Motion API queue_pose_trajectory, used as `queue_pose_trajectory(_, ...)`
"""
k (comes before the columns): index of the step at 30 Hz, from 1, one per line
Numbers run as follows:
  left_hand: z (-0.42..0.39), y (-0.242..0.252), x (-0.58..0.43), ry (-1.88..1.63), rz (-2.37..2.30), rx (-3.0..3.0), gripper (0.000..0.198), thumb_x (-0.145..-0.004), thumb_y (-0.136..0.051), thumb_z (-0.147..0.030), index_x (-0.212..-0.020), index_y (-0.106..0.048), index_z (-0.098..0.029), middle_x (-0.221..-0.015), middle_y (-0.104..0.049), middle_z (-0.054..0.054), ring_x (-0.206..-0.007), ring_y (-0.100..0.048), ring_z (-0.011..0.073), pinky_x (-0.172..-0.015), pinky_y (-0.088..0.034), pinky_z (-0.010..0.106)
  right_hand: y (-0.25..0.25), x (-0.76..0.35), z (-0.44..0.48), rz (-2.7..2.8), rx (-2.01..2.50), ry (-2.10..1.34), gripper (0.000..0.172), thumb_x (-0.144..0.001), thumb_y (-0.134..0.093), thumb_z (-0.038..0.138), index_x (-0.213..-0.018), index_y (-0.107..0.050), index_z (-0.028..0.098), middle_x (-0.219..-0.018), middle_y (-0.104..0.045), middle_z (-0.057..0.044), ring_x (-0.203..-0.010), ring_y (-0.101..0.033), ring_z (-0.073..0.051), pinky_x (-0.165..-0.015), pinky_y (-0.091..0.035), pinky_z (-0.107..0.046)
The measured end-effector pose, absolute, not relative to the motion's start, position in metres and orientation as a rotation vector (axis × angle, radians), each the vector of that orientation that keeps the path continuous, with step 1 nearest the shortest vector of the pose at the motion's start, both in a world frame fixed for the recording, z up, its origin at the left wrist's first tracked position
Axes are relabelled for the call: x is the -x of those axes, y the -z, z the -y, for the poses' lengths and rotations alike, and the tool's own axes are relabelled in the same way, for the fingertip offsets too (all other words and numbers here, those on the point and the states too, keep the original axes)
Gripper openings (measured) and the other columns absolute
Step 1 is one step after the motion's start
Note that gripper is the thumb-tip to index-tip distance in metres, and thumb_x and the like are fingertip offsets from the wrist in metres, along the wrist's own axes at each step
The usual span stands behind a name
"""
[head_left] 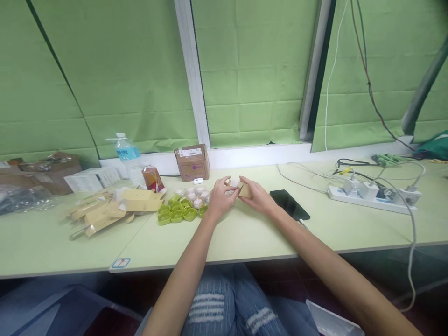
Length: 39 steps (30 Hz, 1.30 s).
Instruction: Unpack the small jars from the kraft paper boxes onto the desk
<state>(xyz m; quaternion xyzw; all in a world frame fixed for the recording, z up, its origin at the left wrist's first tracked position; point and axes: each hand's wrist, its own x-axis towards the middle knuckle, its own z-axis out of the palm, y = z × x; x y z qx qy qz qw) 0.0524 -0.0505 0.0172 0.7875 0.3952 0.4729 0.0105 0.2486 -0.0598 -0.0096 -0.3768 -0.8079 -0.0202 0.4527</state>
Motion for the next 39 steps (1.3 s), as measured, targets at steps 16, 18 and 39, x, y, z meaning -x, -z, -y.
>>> queue_pose_trajectory(16, 0.041, -0.013, -0.058, -1.554, -0.990, -2.055, 0.005, -0.082, -0.072, -0.022, -0.081, -0.076, -0.018, -0.133, -0.062, 0.013, -0.120, -0.063, 0.0240, -0.086, -0.056, 0.032, 0.010, -0.248, 0.057, 1.991, 0.917, 0.090, 0.067, -0.092, -0.067, 0.035, -0.153, -0.040, 0.025, -0.148, -0.056, -0.013, -0.132, -0.058, -0.032, -0.111, -0.047, -0.050)
queue_pose_trajectory(18, 0.042, -0.015, -0.060, -1.619, -0.967, -2.024, 0.007, -0.084, -0.072, -0.024, -0.081, -0.073, -0.018, -0.130, -0.062, 0.012, -0.119, -0.062, 0.0231, -0.085, -0.056, 0.031, 0.009, -0.248, 0.058, 1.984, 0.938, 0.061, 0.067, -0.092, -0.067, 0.036, -0.152, -0.040, 0.025, -0.148, -0.056, -0.013, -0.131, -0.058, -0.032, -0.111, -0.047, -0.050)
queue_pose_trajectory(39, 0.042, -0.017, -0.062, -1.813, -0.901, -1.685, 0.012, -0.101, -0.047, -0.034, -0.095, -0.046, -0.024, -0.106, -0.075, 0.009, -0.094, -0.071, 0.0188, -0.084, -0.053, 0.032, 0.001, -0.253, 0.066, 2.003, 1.140, -0.074, 0.064, -0.090, -0.066, 0.038, -0.148, -0.045, 0.022, -0.146, -0.058, -0.014, -0.131, -0.059, -0.032, -0.109, -0.047, -0.047)
